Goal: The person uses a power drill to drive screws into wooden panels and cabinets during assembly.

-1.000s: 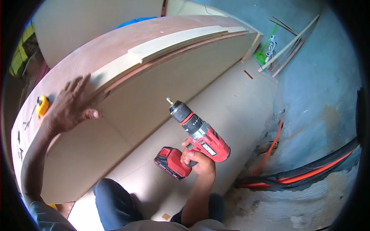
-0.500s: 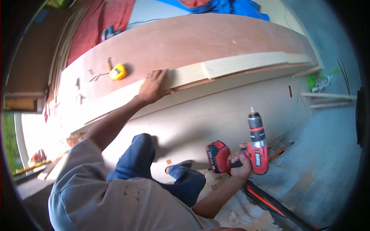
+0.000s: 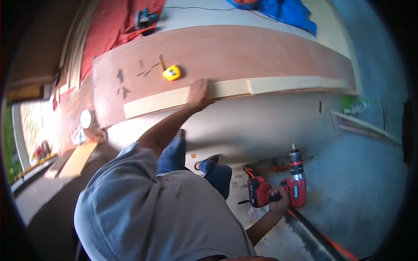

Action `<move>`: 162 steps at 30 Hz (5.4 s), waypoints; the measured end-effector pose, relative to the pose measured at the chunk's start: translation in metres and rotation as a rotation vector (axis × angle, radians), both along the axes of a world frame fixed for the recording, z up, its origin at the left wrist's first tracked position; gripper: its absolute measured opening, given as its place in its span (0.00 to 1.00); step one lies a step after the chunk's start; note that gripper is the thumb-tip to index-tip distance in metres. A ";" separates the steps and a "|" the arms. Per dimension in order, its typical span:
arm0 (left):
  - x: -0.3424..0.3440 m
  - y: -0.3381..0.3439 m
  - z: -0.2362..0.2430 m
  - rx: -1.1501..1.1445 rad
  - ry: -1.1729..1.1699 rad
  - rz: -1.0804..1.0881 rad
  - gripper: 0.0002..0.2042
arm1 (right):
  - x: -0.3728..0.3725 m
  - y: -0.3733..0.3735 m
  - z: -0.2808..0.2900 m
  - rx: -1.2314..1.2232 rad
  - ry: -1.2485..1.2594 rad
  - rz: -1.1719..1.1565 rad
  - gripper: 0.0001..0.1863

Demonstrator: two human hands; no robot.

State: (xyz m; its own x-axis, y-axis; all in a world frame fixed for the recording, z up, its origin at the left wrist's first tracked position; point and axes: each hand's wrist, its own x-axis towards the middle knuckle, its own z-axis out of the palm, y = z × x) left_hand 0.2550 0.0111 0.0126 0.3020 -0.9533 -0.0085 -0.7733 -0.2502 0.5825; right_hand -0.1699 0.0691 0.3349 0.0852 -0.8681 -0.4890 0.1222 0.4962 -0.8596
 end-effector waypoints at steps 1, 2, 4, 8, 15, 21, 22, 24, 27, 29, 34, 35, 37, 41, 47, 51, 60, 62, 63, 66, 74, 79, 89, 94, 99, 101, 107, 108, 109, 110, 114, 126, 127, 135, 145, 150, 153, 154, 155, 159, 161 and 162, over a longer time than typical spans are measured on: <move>0.012 0.006 0.015 0.128 0.012 0.035 0.55 | -0.007 0.001 -0.003 0.065 -0.027 -0.032 0.18; 0.018 0.016 0.031 0.259 0.021 0.068 0.56 | -0.012 -0.001 -0.006 0.105 -0.015 -0.059 0.19; 0.020 0.033 0.029 0.219 -0.107 0.071 0.57 | -0.007 -0.008 -0.010 0.095 0.041 -0.026 0.20; -0.027 -0.015 0.061 0.147 -0.033 -0.085 0.56 | -0.037 -0.025 -0.032 0.175 -0.001 -0.049 0.19; -0.163 -0.199 0.079 0.264 -0.174 -0.115 0.56 | -0.096 -0.161 -0.057 0.269 0.125 0.052 0.14; -0.149 -0.194 0.021 0.350 -0.310 -0.030 0.35 | -0.148 -0.260 -0.071 0.282 0.172 0.202 0.13; -0.139 -0.185 0.025 0.320 -0.271 -0.006 0.36 | -0.159 -0.279 -0.074 0.306 0.194 0.203 0.13; -0.115 -0.156 0.035 0.224 -0.205 0.010 0.37 | -0.180 -0.306 -0.077 0.320 0.218 0.199 0.13; -0.056 -0.075 0.046 0.198 -0.132 0.033 0.39 | -0.177 -0.334 -0.077 0.312 0.252 0.236 0.11; -0.027 -0.014 0.063 0.362 -0.114 0.095 0.39 | -0.173 -0.338 -0.080 0.296 0.243 0.240 0.11; 0.041 0.120 0.033 0.769 -0.635 0.255 0.47 | -0.145 -0.328 -0.074 0.318 0.137 0.141 0.11; 0.042 0.103 0.044 0.787 -0.530 0.283 0.51 | -0.142 -0.324 -0.072 0.303 0.153 0.122 0.11; 0.037 0.071 0.061 0.764 -0.418 0.253 0.54 | -0.146 -0.309 -0.063 0.312 0.109 0.047 0.11; 0.023 0.033 0.055 0.378 -0.159 0.097 0.59 | -0.130 -0.314 -0.070 0.434 0.012 0.008 0.11; 0.015 0.007 0.049 0.589 -0.238 0.089 0.46 | -0.123 -0.293 -0.067 0.203 0.095 0.002 0.10; 0.011 -0.011 0.055 0.621 -0.269 -0.014 0.45 | -0.142 -0.272 -0.061 0.150 0.128 -0.061 0.10; -0.103 -0.129 0.087 0.559 -0.303 0.018 0.43 | -0.208 -0.275 -0.065 0.116 0.096 -0.208 0.08; -0.115 -0.147 0.072 0.533 -0.312 0.031 0.43 | -0.228 -0.287 -0.067 0.123 0.081 -0.228 0.08; -0.117 -0.151 0.065 0.516 -0.323 0.035 0.43 | -0.240 -0.291 -0.074 0.106 0.072 -0.226 0.08; -0.137 -0.180 0.067 0.530 -0.308 0.065 0.44 | -0.275 -0.308 -0.079 0.063 0.044 -0.230 0.08; -0.170 -0.251 0.083 0.567 -0.323 0.127 0.47 | -0.375 -0.366 -0.080 0.069 0.080 -0.296 0.07; -0.156 -0.249 0.062 0.760 -0.377 0.161 0.58 | -0.423 -0.404 -0.072 0.045 0.151 -0.405 0.06; -0.249 -0.435 0.024 0.463 -0.151 0.009 0.71 | -0.466 -0.416 -0.073 -0.033 0.384 -0.443 0.06; -0.393 -0.600 0.071 0.419 -0.154 -0.252 0.68 | -0.486 -0.445 -0.118 -0.110 0.705 -0.305 0.15; -0.461 -0.726 0.066 0.434 -0.222 -0.285 0.66 | -0.464 -0.534 -0.057 -0.028 0.782 -0.288 0.25; -0.479 -0.762 0.065 0.507 -0.249 -0.300 0.66 | -0.477 -0.566 -0.060 -0.251 0.816 -0.234 0.24; -0.470 -0.801 0.017 0.523 -0.156 -0.388 0.58 | -0.487 -0.649 -0.006 -0.206 1.021 -0.264 0.19; -0.468 -0.795 0.007 0.509 -0.182 -0.445 0.56 | -0.491 -0.655 -0.003 -0.129 1.005 -0.280 0.21; -0.464 -0.786 -0.004 0.413 -0.204 -0.465 0.54 | -0.508 -0.647 -0.016 -0.192 1.116 -0.325 0.21; -0.472 -0.787 -0.001 0.440 -0.229 -0.488 0.51 | -0.523 -0.636 -0.026 -0.245 1.242 -0.379 0.21; -0.475 -0.783 -0.004 0.413 -0.368 -0.468 0.47 | -0.528 -0.646 -0.006 -0.146 1.270 -0.643 0.13; -0.494 -0.799 0.030 0.596 -0.313 -0.410 0.45 | -0.598 -0.675 0.022 0.065 1.223 -0.731 0.13; -0.492 -0.798 0.025 0.597 -0.315 -0.396 0.45 | -0.619 -0.684 0.006 -0.045 1.308 -0.661 0.14; -0.537 -0.808 0.065 0.366 -0.197 -0.204 0.40 | -0.724 -0.865 -0.074 -0.269 1.188 -0.269 0.27; -0.921 -0.920 0.461 -0.601 0.624 -0.512 0.17 | -0.885 -1.017 -0.157 -0.127 0.640 -0.037 0.19; -1.018 -0.980 0.561 -0.626 1.680 -0.968 0.04 | -0.924 -1.028 -0.167 -0.019 0.522 -0.002 0.16; -1.015 -0.984 0.581 -0.853 1.501 -1.021 0.04 | -0.941 -1.029 -0.157 -0.055 0.473 0.060 0.14; -1.036 -0.982 0.593 -0.893 1.588 -0.688 0.04 | -0.948 -1.034 -0.161 -0.048 0.476 0.080 0.14; -1.056 -0.974 0.609 -0.917 1.634 -0.345 0.07 | -0.952 -1.039 -0.162 -0.052 0.474 0.113 0.14; -1.075 -0.982 0.626 -0.900 0.996 0.081 0.08 | -0.965 -1.081 -0.177 -0.032 0.601 0.176 0.14; -1.078 -0.994 0.624 -0.929 1.050 0.152 0.09 | -0.974 -1.109 -0.193 -0.057 0.635 0.210 0.15; -1.079 -0.997 0.614 -1.005 1.163 0.089 0.08 | -0.978 -1.125 -0.200 -0.075 0.652 0.225 0.15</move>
